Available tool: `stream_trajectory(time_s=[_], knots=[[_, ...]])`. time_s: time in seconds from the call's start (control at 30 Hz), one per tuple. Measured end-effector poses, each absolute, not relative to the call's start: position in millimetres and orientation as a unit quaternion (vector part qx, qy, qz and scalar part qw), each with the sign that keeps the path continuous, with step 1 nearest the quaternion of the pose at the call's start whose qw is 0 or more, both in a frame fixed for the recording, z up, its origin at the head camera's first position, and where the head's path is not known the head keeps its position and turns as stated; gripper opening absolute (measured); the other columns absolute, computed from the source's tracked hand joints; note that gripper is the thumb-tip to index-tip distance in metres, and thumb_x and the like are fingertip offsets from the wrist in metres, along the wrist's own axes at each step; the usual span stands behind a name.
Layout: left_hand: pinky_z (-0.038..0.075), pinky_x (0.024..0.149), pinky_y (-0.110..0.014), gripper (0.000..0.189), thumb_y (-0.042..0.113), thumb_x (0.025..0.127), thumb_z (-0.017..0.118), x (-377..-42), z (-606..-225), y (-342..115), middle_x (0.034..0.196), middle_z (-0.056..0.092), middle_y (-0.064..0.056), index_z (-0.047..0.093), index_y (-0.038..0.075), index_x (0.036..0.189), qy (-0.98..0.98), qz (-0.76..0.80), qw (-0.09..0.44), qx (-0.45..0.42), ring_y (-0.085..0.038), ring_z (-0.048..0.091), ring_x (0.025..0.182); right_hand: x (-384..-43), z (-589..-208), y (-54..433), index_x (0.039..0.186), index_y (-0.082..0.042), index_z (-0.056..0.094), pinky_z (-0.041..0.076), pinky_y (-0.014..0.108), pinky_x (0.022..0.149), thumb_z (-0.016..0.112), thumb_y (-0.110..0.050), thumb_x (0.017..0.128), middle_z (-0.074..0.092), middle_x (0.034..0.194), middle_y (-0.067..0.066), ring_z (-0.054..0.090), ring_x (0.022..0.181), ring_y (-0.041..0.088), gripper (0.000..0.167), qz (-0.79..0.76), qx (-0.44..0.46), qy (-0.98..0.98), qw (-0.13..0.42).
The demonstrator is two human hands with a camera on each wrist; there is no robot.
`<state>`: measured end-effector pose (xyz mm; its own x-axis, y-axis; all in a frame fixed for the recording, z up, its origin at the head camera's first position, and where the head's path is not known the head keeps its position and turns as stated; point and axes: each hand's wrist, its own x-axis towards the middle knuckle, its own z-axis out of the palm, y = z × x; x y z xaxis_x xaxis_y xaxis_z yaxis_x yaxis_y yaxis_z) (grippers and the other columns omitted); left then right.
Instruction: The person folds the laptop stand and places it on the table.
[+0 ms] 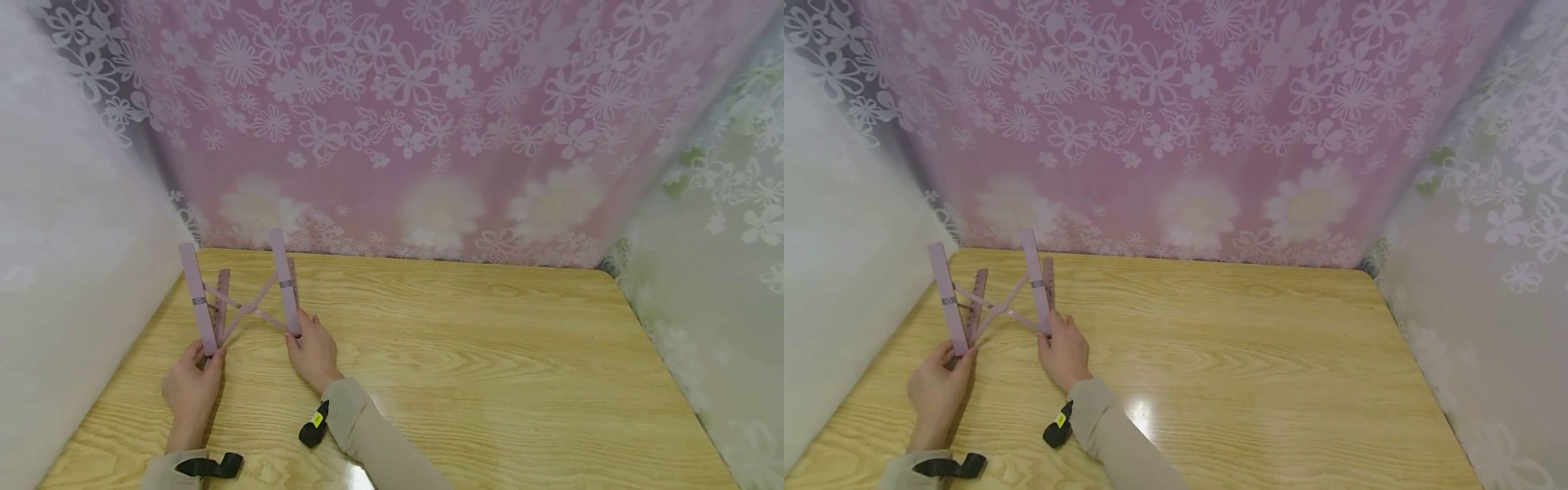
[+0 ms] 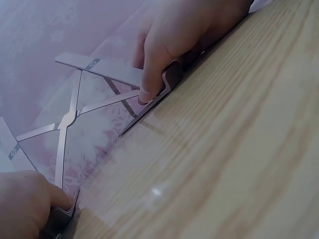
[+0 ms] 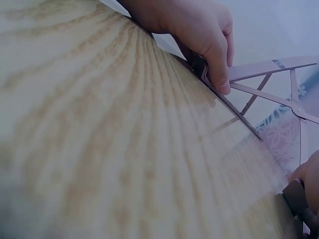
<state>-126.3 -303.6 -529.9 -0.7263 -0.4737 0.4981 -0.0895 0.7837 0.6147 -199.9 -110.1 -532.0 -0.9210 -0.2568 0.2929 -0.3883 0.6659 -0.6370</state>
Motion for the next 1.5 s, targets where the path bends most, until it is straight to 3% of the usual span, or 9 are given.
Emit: stream_trajectory(time_s=[0.1,0.37,0.6,0.97,1.2,1.37,1.5], knots=[[0.039,0.052,-0.046,0.030,0.011,0.081,0.080,-126,-530,-303,0.089,0.073,-0.021,0.071,-0.004,0.106,-0.884,-0.286,0.339,0.150,-0.038,0.064,0.060,-199,-532,-109,0.140,-0.012,0.054,0.054,0.046,0.091,0.066,-0.023,0.095,0.068,0.124,0.007,0.059,0.120,0.035,0.048,0.367,0.175,-0.909,0.095],[0.040,0.055,-0.050,0.032,0.010,0.081,0.080,-124,-531,-303,0.090,0.072,-0.023,0.071,-0.006,0.106,-0.885,-0.294,0.333,0.140,-0.044,0.067,0.071,-195,-532,-106,0.139,-0.011,0.055,0.055,0.047,0.087,0.069,-0.022,0.093,0.069,0.120,0.008,0.062,0.116,0.036,0.048,0.368,0.172,-0.907,0.109],[0.037,0.048,-0.037,0.031,0.009,0.081,0.080,-120,-529,-304,0.087,0.073,-0.022,0.071,-0.005,0.107,-0.894,-0.285,0.324,0.118,-0.029,0.059,0.052,-192,-533,-105,0.138,-0.012,0.056,0.055,0.046,0.088,0.067,-0.023,0.095,0.070,0.119,0.007,0.062,0.117,0.035,0.046,0.368,0.169,-0.908,0.108],[0.046,0.056,-0.055,0.033,0.007,0.079,0.082,-118,-533,-302,0.086,0.072,-0.025,0.069,-0.008,0.106,-0.896,-0.279,0.332,0.096,-0.042,0.068,0.066,-190,-534,-99,0.138,-0.013,0.056,0.055,0.048,0.087,0.066,-0.024,0.095,0.069,0.120,0.007,0.061,0.118,0.035,0.045,0.365,0.169,-0.909,0.111],[0.038,0.045,-0.042,0.034,0.010,0.078,0.082,-119,-533,-296,0.085,0.072,-0.023,0.070,-0.007,0.104,-0.899,-0.265,0.337,0.089,-0.035,0.060,0.051,-186,-533,-90,0.136,-0.012,0.057,0.056,0.048,0.084,0.067,-0.023,0.095,0.070,0.118,0.008,0.062,0.117,0.035,0.044,0.367,0.163,-0.908,0.118],[0.041,0.046,-0.047,0.035,0.011,0.077,0.082,-120,-534,-294,0.087,0.072,-0.024,0.070,-0.006,0.105,-0.898,-0.262,0.339,0.094,-0.040,0.064,0.058,-184,-533,-87,0.133,-0.010,0.058,0.057,0.047,0.083,0.067,-0.023,0.095,0.071,0.116,0.010,0.063,0.114,0.035,0.042,0.366,0.172,-0.905,0.132],[0.040,0.045,-0.047,0.033,0.010,0.077,0.083,-120,-534,-293,0.086,0.072,-0.024,0.070,-0.006,0.103,-0.899,-0.259,0.339,0.096,-0.038,0.061,0.055,-182,-531,-86,0.130,-0.009,0.059,0.058,0.048,0.078,0.067,-0.023,0.095,0.072,0.112,0.010,0.065,0.111,0.036,0.038,0.359,0.175,-0.906,0.138]])
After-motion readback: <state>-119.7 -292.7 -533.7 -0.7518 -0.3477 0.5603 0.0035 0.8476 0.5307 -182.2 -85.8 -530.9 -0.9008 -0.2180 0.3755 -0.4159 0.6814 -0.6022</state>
